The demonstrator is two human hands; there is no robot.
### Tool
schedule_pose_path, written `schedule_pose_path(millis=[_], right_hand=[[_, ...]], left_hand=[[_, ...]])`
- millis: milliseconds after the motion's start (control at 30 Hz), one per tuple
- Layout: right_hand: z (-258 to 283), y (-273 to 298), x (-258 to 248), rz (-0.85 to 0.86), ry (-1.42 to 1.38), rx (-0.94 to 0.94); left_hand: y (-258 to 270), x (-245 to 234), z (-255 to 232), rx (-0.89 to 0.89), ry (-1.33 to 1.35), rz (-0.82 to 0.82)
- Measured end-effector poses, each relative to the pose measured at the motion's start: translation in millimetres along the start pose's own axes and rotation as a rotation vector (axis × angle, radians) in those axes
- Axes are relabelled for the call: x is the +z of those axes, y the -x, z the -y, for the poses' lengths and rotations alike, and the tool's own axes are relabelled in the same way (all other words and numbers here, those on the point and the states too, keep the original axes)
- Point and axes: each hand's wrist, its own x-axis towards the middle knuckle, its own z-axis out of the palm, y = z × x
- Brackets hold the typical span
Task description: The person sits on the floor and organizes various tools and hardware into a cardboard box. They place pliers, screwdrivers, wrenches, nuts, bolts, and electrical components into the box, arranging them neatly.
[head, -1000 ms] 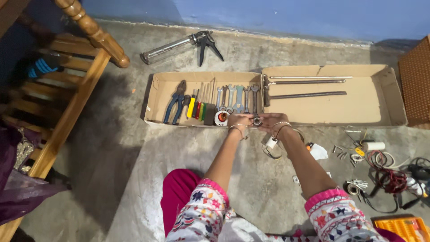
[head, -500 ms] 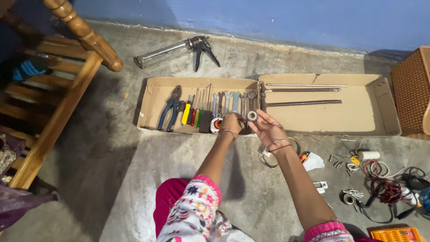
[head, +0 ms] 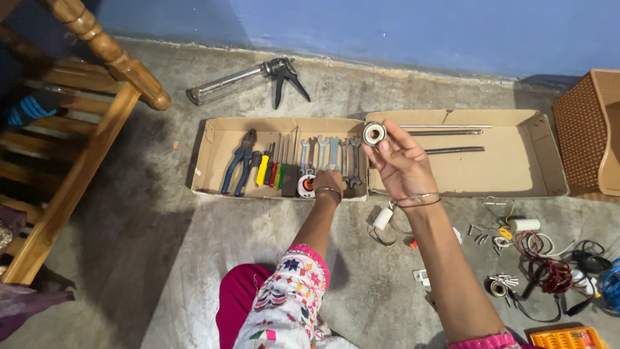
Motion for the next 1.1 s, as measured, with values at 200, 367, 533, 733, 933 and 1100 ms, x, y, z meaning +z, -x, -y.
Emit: schedule_pose_path(millis=[200,367,533,733,933,1100], right_hand=[[7.9,0.1,15.4,-0.02,-0.056,0.026],[14.2,1.0,10.1,-0.082,-0.092,0.081],[14.4,5.5,-1.4,-0.136,-0.052,0.1],[9.7,10.8,-7.0,-0.164,-0.042,0.156],[7.4,15.2,-7.3,-0.202,0.03,0.157],[8.2,16.7,-4.0,-0.203,0.029,0.162]], left_hand=[[1.4,1.4,-5.3,-0.003,-0.001,-0.032],[-3.3,10.4,-4.0,0.024,-0.017,-0.06],[-6.5,16.2,-1.3,-0.002,-0.015,-0.055],[-6.2,16.3,2.0,0.002,-0.025,-0.058],[-2.1,10.7,1.6,0.024,-0.051,-0.027],[4.2,-1.8,-0.8,0.031,-0.058,-0.053]])
